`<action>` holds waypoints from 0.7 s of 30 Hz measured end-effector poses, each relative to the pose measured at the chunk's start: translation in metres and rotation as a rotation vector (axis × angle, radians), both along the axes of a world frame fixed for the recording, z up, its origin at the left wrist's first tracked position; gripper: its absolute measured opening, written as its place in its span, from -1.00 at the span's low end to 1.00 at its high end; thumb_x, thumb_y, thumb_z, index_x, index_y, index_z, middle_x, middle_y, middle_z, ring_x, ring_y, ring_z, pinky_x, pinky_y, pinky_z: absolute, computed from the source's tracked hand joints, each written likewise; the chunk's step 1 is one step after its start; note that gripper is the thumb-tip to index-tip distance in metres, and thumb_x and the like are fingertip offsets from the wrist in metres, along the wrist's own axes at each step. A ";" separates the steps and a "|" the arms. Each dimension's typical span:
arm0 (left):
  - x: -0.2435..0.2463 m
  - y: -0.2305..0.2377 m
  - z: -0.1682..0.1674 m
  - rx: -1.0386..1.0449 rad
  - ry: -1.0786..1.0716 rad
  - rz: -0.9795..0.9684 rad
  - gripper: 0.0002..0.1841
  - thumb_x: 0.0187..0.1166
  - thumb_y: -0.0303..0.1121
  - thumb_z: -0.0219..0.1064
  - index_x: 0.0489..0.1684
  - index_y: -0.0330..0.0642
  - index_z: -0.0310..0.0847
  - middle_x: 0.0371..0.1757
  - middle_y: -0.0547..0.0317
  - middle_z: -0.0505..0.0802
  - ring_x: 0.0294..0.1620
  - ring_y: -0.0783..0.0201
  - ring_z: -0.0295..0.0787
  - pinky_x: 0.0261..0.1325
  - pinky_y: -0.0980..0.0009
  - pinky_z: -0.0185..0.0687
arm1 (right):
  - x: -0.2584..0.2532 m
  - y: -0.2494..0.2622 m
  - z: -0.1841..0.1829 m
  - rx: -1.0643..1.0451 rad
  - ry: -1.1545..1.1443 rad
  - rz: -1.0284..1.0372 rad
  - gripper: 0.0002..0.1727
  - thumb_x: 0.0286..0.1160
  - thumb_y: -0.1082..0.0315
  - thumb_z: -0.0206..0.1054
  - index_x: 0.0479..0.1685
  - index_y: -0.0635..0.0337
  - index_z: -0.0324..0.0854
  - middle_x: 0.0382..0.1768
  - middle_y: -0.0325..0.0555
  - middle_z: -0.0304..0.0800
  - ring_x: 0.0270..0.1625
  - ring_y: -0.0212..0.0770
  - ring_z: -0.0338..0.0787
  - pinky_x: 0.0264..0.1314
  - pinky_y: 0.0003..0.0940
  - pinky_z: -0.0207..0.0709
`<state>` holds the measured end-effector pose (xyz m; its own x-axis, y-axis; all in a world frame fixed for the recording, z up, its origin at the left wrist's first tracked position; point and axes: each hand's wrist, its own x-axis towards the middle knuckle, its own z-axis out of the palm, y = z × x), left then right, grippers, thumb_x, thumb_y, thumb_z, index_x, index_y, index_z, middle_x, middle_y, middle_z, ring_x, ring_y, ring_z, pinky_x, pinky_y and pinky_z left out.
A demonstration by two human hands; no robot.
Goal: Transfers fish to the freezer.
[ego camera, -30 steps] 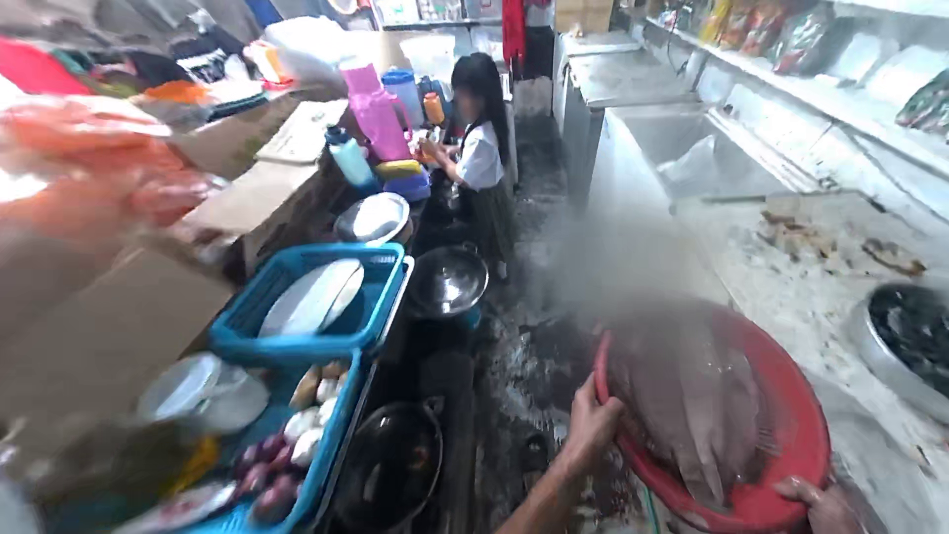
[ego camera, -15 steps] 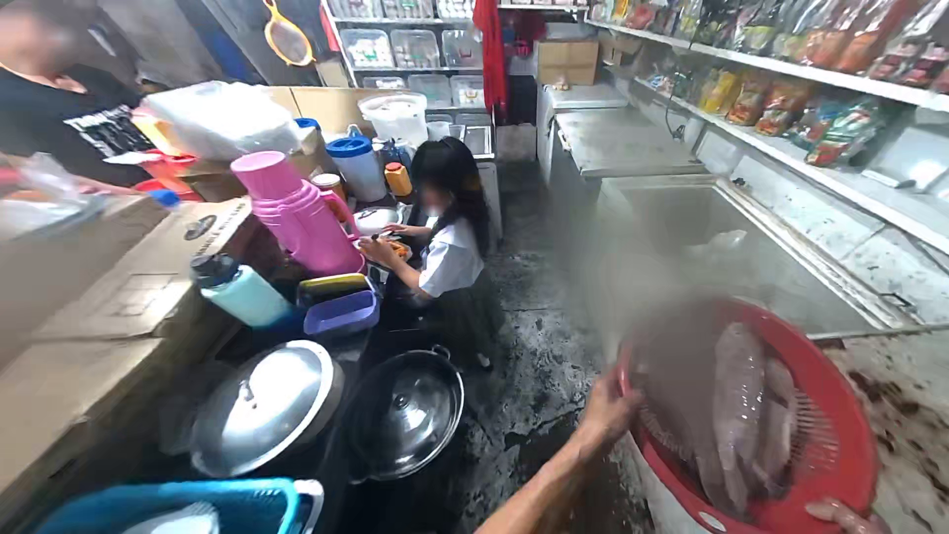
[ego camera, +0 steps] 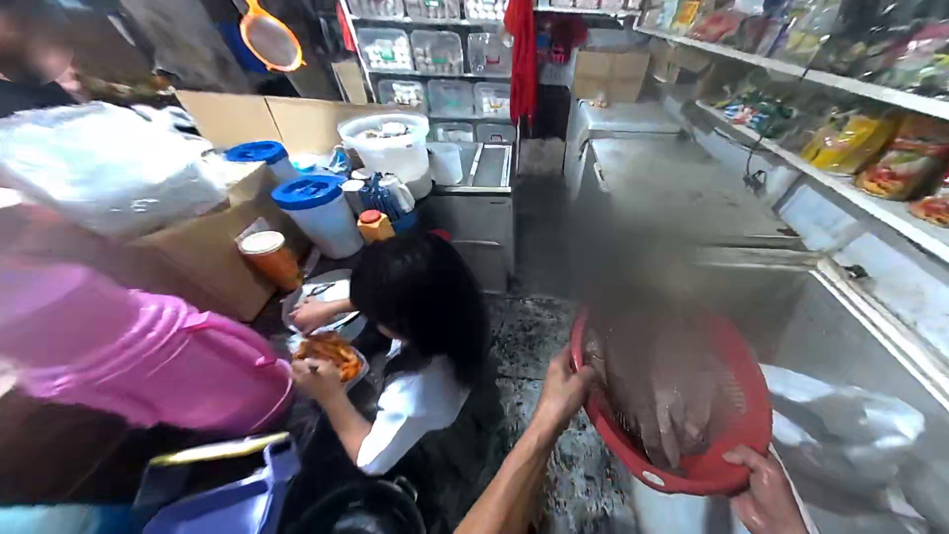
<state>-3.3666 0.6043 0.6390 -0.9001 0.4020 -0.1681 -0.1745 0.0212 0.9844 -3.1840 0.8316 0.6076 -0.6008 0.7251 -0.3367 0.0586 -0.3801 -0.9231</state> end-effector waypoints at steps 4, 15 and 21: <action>-0.140 0.030 0.021 -0.011 0.027 0.042 -0.50 0.45 -0.40 0.36 0.43 -0.27 0.59 0.07 -0.06 0.87 0.05 0.15 0.85 0.18 0.08 0.78 | -0.145 0.033 0.024 -0.012 0.062 0.058 -0.56 0.07 0.63 0.12 0.04 0.11 0.42 -0.31 -0.24 0.82 -0.31 -0.36 0.85 -0.31 -0.29 0.81; -0.461 0.117 0.043 -0.158 0.144 0.160 -0.49 0.44 -0.30 0.34 0.44 -0.17 0.61 0.05 -0.01 0.88 0.03 0.15 0.86 0.14 0.01 0.77 | -0.491 0.130 0.026 -0.035 0.106 0.124 -0.62 0.05 0.59 0.16 -0.04 0.16 0.47 -0.37 -0.21 0.80 -0.38 -0.36 0.84 -0.41 -0.32 0.79; -0.615 0.155 0.044 -0.129 0.152 0.268 -0.52 0.42 -0.32 0.35 0.38 -0.19 0.64 0.00 0.02 0.89 -0.02 0.20 0.87 0.11 0.09 0.79 | -0.670 0.182 0.025 -0.055 0.079 0.190 -0.61 0.08 0.61 0.16 -0.01 0.19 0.46 -0.35 -0.20 0.75 -0.38 -0.39 0.80 -0.39 -0.37 0.75</action>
<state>-3.9814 0.7597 0.6830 -0.9895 0.1320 -0.0580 -0.0421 0.1204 0.9918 -3.8537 1.0131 0.6325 -0.7514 0.5778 -0.3187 0.0621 -0.4189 -0.9059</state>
